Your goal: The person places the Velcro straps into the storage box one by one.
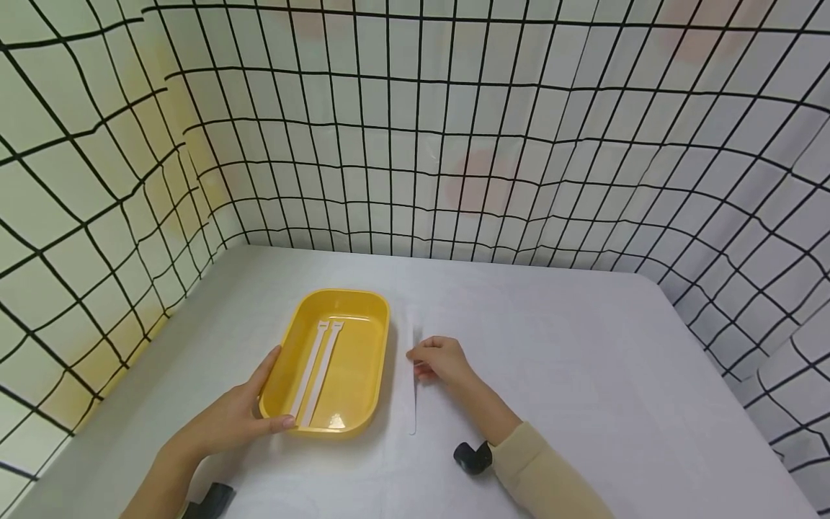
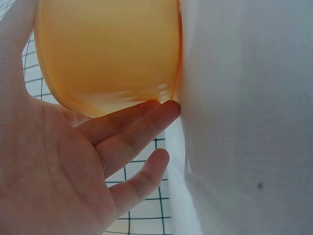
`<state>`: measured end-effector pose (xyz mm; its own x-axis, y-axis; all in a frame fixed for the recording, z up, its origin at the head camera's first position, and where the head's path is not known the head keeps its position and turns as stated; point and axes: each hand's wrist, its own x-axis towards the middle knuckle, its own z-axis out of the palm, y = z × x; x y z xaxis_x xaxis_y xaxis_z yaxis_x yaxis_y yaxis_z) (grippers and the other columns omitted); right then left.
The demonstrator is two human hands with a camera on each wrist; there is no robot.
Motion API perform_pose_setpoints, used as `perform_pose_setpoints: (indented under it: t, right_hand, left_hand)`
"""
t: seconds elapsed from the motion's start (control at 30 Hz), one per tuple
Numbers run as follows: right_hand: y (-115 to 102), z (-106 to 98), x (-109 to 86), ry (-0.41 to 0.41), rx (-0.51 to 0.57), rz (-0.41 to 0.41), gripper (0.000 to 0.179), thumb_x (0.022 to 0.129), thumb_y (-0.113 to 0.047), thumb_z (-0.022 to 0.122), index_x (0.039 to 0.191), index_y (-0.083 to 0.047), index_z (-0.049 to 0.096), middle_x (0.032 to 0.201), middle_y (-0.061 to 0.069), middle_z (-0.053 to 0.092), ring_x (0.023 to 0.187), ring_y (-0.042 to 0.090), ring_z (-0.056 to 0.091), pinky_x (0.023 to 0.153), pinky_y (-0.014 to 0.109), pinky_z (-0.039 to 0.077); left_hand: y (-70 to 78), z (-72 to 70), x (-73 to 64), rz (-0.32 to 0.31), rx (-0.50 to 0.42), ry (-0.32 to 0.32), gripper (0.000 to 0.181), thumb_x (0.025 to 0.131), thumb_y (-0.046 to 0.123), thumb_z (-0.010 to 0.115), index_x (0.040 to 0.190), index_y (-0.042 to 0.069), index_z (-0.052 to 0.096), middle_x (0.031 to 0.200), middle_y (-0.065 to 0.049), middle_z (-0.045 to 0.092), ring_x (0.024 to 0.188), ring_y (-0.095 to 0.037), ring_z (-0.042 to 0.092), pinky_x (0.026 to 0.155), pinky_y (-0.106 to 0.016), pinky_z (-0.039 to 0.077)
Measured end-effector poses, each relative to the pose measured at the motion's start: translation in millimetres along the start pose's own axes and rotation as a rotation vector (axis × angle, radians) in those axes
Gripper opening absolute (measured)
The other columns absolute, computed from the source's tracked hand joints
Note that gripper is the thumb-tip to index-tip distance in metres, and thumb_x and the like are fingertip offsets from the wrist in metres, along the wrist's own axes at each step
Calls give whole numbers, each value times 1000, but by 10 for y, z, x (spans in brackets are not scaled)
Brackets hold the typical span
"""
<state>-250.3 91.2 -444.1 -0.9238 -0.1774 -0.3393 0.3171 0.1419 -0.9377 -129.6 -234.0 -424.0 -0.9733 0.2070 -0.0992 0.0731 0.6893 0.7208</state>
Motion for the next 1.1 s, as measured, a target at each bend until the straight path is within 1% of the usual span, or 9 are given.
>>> perform_pose_setpoints:
  t: [0.27,0.73,0.8,0.93,1.1]
  right_hand:
    - [-35,-20,-35,-55,61,15,8,85,-4,71,84,-1,64,74,7,65,58,12,61,56,22,52]
    - [-67,-77,-42,-171,155,5,6,87,-1,66,82,-4,65,75,5,64,59,10,60,58,20,51]
    - [-81,-88,-36,-173,183,13,7,89,-1,65,82,-4,65,75,4,64,59,10,59,58,20,50]
    - [-138,-114,-33,-168,228,1,9,91,-2,62,83,-5,65,81,5,62,62,10,60,60,19,50]
    - [-229,-127,-49,-187,240,-18,8,92,-4,61,85,-6,64,87,6,60,66,12,63,64,21,52]
  left_hand:
    - [-14,15,-1,-8,-9,2,116,78,51,78,158,22,-1,142,-21,47,107,-26,55,91,-56,44]
    - [-6,-1,-2,2,-6,0,116,79,49,78,158,19,0,142,-23,47,104,-26,54,90,-55,45]
    - [-11,4,0,-4,-6,1,116,78,50,78,158,20,0,142,-23,47,104,-26,54,90,-56,45]
    - [-23,16,2,-12,-8,3,116,78,52,78,158,22,-1,143,-22,46,107,-27,54,91,-57,43]
    - [-37,25,3,-13,-15,6,116,78,52,78,158,24,-1,143,-21,47,108,-27,54,92,-57,43]
